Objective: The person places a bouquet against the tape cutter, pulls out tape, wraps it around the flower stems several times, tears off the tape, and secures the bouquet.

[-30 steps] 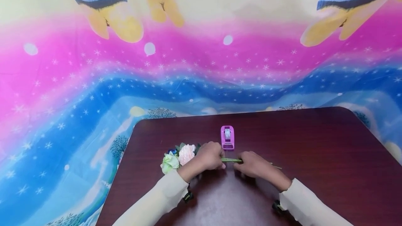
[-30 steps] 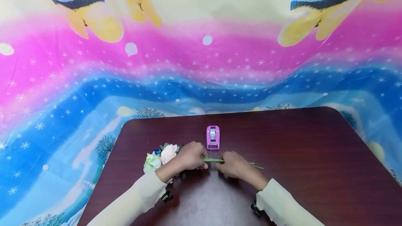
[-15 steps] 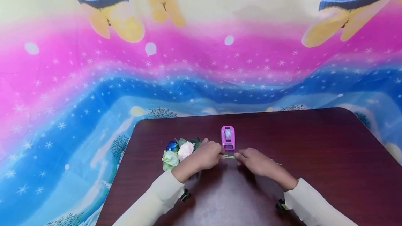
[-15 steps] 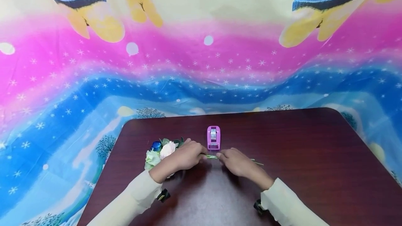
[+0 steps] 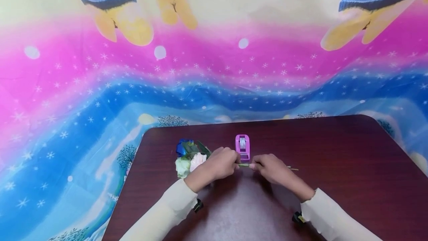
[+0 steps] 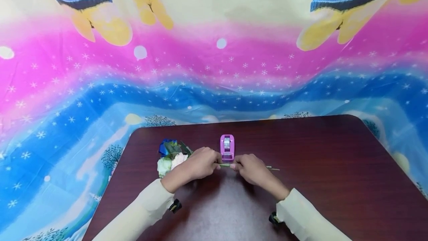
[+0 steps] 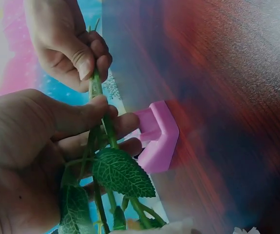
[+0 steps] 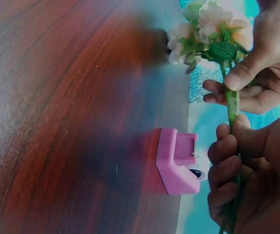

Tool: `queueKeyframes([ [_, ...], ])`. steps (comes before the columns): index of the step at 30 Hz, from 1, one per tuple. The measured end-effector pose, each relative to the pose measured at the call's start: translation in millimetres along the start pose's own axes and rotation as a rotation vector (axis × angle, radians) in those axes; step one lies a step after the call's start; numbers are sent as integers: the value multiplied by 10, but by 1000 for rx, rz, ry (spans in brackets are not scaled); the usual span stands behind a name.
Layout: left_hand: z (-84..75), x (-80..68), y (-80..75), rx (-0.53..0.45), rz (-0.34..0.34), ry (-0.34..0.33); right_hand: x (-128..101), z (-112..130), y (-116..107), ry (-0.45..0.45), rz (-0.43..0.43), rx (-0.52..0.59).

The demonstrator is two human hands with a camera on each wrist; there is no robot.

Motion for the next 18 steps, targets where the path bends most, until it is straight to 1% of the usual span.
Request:
queueKeyframes([
  [5, 51, 5, 46, -67, 30, -56, 11, 28, -18, -48, -141, -37],
  [7, 71, 0, 54, -57, 28, -65, 8, 36, -10, -67, -172, -40],
  [9, 84, -2, 58, -32, 19, -62, 9, 34, 14, -77, -171, -37],
  [11, 84, -5, 55, 12, -1, -45, 18, 19, 44, -70, -143, -26],
  [13, 76, -9, 47, 64, -27, -23, 31, -2, 75, -59, -96, -2],
  [16, 53, -13, 40, 138, -76, 9, 53, -37, 125, -43, 12, 42],
  [18, 36, -14, 47, 193, -96, 26, 70, -51, 149, -39, 90, 73],
])
Point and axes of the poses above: each hand's wrist, its own x-axis towards the middle knuckle, its own y-axis out of the palm, z = x × y, the point moved 6 cm from there along x, towards the middle knuckle, and after that the axes turned 14 degrees about y, right-handed, at the moved point
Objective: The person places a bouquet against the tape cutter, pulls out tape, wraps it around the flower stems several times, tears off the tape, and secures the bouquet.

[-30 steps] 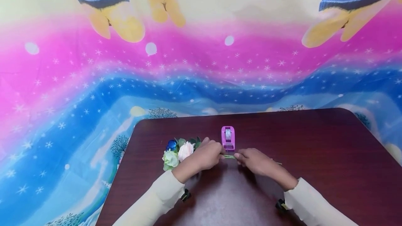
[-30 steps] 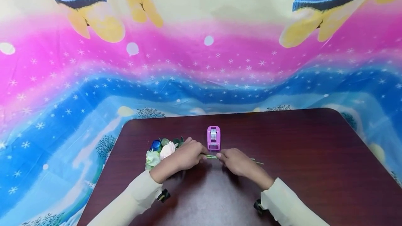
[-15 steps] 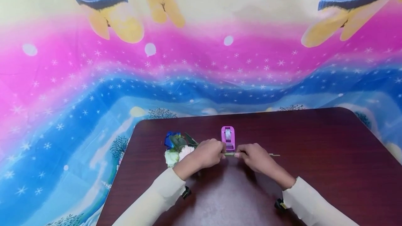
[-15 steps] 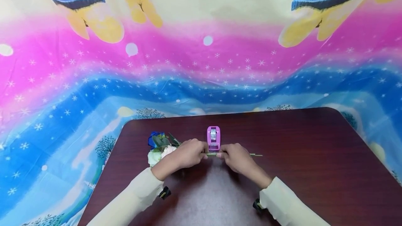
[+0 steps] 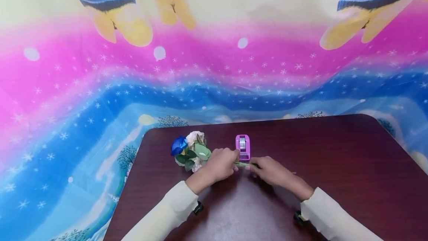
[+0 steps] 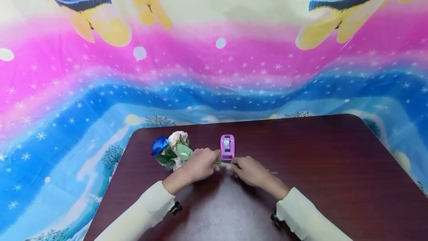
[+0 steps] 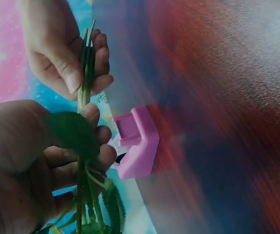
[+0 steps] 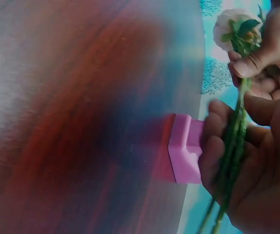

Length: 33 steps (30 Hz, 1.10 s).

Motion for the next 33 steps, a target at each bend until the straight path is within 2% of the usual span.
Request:
queueKeyframes([
  [5, -44, 9, 40, 99, -10, 24, 53, -13, 2, 11, 165, 98],
  [9, -66, 21, 92, 98, -10, 25, 79, 9, -14, -20, 209, 93],
  [11, -72, 22, 105, 85, -21, 21, 86, 25, -31, -44, 175, 57],
  [14, -64, 17, 97, 40, -53, 6, 92, 28, -66, -47, 79, 6],
  [21, 9, 19, 97, -164, -91, -24, 48, 12, -137, -32, -103, -50],
  [24, 26, 23, 101, -208, -83, -17, 24, 8, -150, -53, -173, -35],
  [27, 44, 20, 121, -234, -48, -23, 13, 0, -144, -85, -240, -25],
  [30, 64, 16, 139, -252, -23, -36, 14, -7, -117, -110, -282, -26],
  [33, 82, 17, 138, -236, -32, -40, 37, -24, -83, -84, -270, -17],
])
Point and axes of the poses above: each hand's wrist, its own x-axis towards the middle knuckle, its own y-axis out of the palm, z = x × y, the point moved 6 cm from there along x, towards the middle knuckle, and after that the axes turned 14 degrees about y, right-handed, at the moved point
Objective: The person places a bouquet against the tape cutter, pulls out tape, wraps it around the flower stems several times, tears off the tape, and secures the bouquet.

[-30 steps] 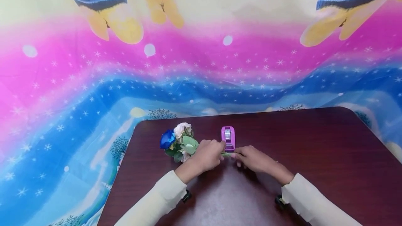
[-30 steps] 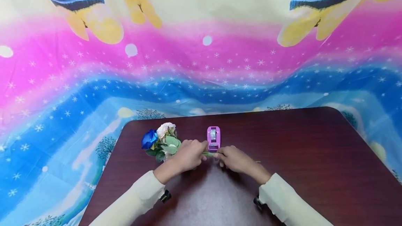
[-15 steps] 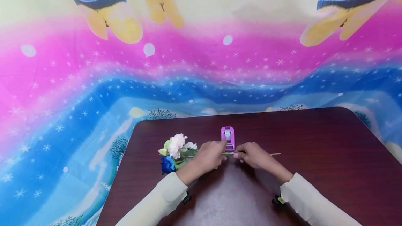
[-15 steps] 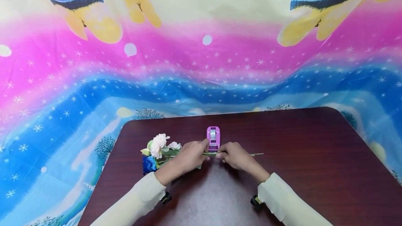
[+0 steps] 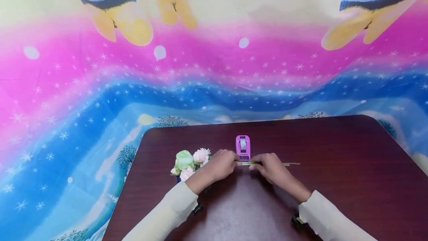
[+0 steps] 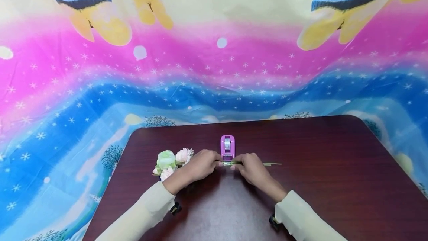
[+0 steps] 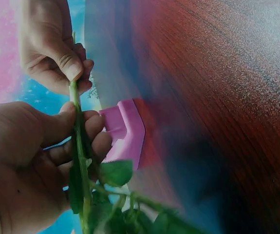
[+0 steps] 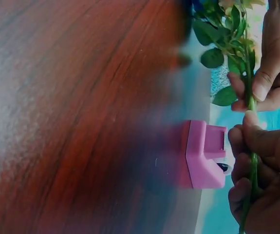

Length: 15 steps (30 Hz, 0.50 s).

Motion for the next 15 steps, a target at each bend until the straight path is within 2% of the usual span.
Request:
queueKeyframes([
  [5, 2, 7, 1, 115, -22, 13, 30, -35, 61, 87, 117, 22],
  [8, -15, 15, 12, 196, -36, 30, 34, -33, 78, 92, 165, 8],
  [11, -42, 27, 26, 275, -58, 55, 42, -33, 98, 87, 195, -12],
  [15, -55, 30, 59, 332, -71, 60, 65, -35, 124, 72, 186, -45],
])
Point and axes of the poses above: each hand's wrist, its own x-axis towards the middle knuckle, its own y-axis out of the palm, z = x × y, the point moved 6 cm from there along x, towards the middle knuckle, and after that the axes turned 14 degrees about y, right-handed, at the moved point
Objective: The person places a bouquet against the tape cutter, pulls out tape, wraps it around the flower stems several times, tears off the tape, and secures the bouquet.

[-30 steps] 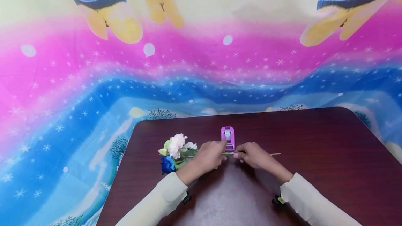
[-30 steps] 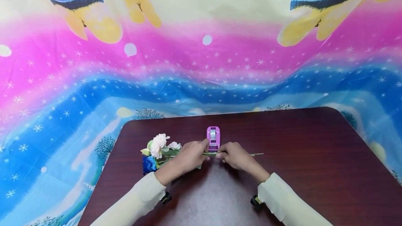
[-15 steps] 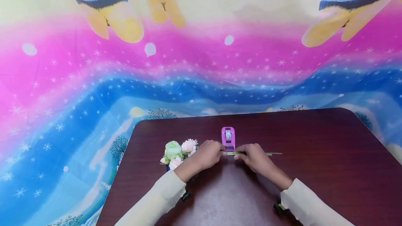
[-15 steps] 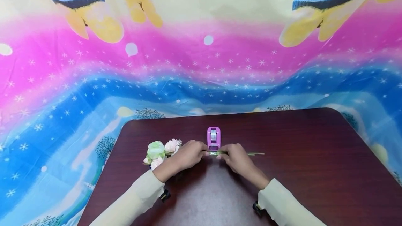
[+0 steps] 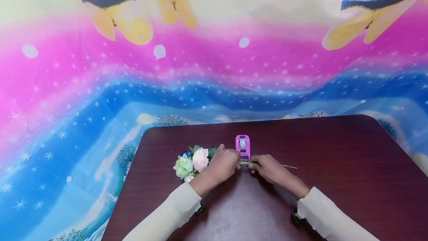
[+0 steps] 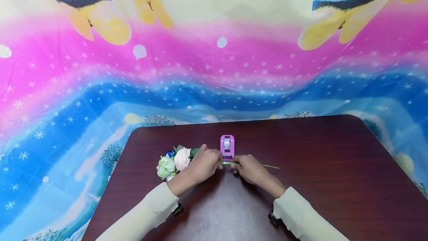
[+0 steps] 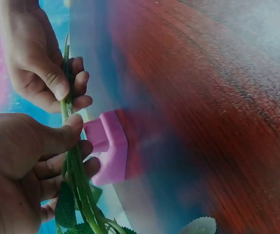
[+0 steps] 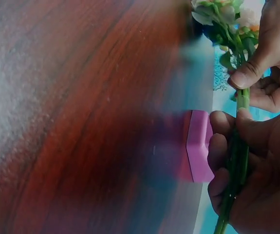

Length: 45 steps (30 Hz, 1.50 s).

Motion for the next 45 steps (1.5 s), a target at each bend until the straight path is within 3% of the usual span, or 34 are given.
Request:
queueKeyframes([
  [9, 7, -20, 68, 13, -4, -15, -36, -35, -20, -19, -138, 12],
  [15, 17, -20, 124, 5, 20, -23, -141, -39, 14, -134, -239, -124],
  [19, 19, -11, 144, 4, 37, -27, -152, -29, 63, -189, -236, -181],
  [32, 73, 30, 293, -22, 76, -74, -72, 18, 63, -218, -176, -243],
  [39, 105, 26, 353, -36, 60, -101, -24, 44, 80, -156, -137, -277],
  [45, 114, 36, 379, -34, 57, -102, -13, 57, 84, -166, -139, -271],
])
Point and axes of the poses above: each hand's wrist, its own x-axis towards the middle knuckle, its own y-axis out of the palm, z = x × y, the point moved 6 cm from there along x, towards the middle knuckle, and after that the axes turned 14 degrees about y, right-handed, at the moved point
